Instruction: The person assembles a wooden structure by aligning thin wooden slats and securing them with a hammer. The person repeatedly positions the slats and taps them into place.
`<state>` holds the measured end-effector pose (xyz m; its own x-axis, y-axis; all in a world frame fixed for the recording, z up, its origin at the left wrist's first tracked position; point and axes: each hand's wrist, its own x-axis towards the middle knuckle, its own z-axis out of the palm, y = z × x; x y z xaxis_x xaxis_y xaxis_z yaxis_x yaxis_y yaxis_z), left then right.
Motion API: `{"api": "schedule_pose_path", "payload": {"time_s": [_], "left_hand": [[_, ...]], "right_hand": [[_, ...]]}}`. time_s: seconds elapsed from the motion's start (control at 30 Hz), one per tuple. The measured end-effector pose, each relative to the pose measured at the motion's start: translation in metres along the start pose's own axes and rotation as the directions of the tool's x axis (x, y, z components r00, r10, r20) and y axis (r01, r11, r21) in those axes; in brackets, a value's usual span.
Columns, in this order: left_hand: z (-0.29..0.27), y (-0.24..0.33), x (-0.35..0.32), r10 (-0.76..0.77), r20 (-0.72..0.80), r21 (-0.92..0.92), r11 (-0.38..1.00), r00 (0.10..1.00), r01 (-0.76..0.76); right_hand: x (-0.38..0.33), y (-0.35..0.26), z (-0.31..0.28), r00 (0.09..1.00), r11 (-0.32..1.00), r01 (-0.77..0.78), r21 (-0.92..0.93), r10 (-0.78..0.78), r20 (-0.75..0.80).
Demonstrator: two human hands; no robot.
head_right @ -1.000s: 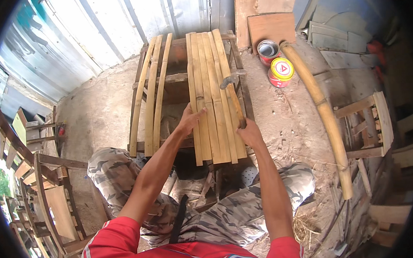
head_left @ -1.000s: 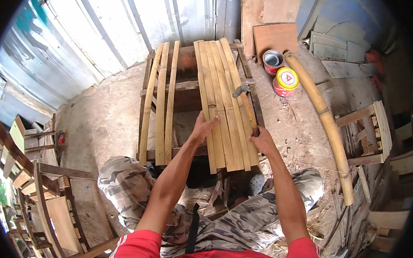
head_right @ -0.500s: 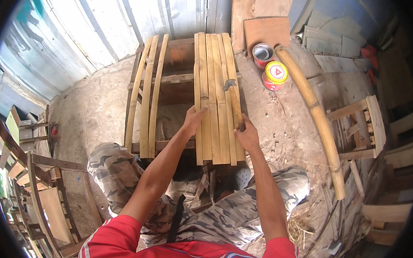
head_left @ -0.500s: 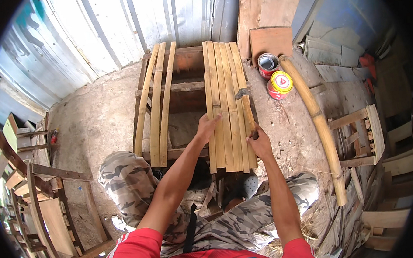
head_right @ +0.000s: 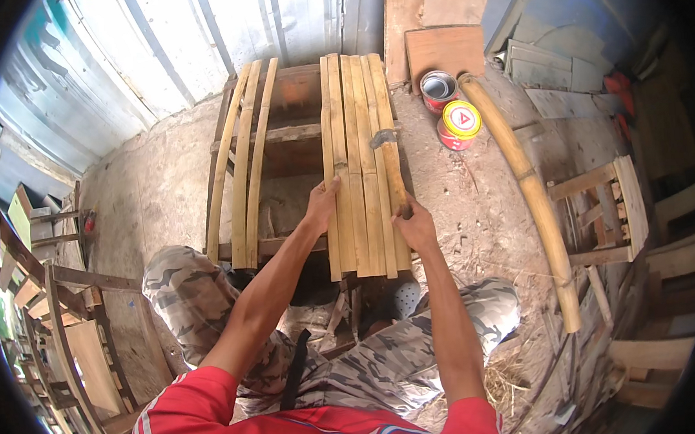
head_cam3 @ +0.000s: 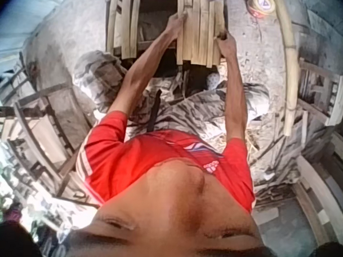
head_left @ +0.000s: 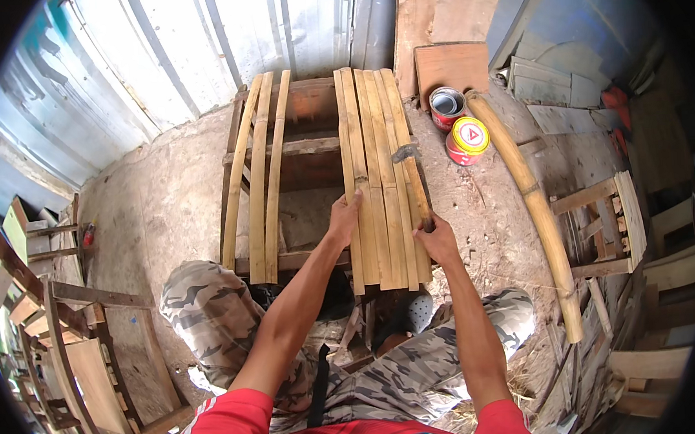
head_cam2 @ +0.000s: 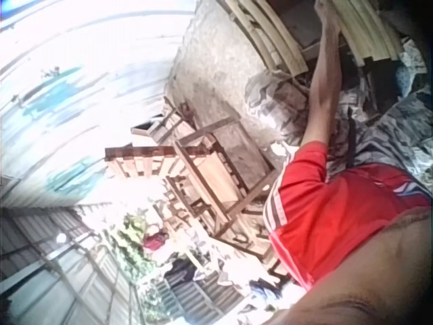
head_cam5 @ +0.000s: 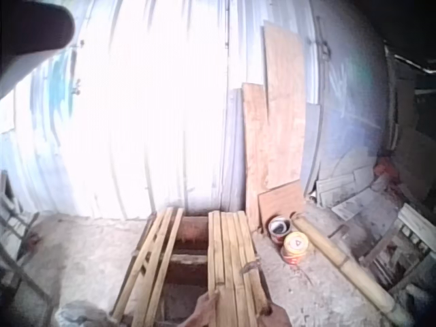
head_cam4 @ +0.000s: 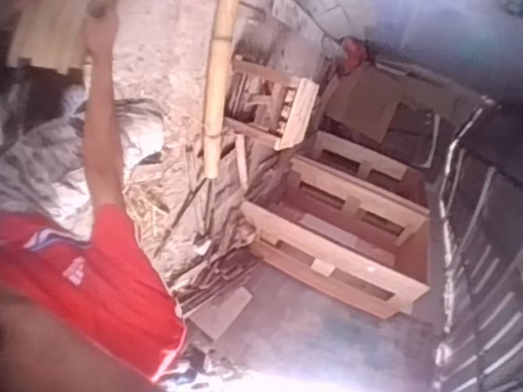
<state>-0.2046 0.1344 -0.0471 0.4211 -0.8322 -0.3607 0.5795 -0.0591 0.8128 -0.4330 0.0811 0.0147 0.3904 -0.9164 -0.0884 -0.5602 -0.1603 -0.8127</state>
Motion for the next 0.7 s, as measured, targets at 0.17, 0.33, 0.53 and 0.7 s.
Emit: {"api": "schedule_pose_path", "payload": {"time_s": [0.17,0.33,0.53,0.7], "left_hand": [[0.0,-0.006,-0.001,0.016,0.057,0.065,0.998,0.998,-0.019],[-0.003,0.005,-0.003,-0.17,0.023,0.025,0.985,0.985,0.169],[-0.003,-0.002,-0.007,0.067,-0.113,0.124,0.991,0.991,-0.053],[-0.013,0.001,-0.015,0.145,-0.179,0.292,0.952,0.973,-0.088]], "right_hand": [[0.007,0.003,-0.002,0.999,0.999,-0.037,-0.015,0.036,-0.036],[0.013,-0.001,-0.005,0.988,0.986,-0.148,-0.073,0.144,-0.058],[0.017,-0.011,-0.002,0.985,0.982,-0.154,-0.11,0.144,-0.091],[0.02,-0.032,0.003,0.986,0.985,-0.101,-0.137,0.081,-0.144]]}}
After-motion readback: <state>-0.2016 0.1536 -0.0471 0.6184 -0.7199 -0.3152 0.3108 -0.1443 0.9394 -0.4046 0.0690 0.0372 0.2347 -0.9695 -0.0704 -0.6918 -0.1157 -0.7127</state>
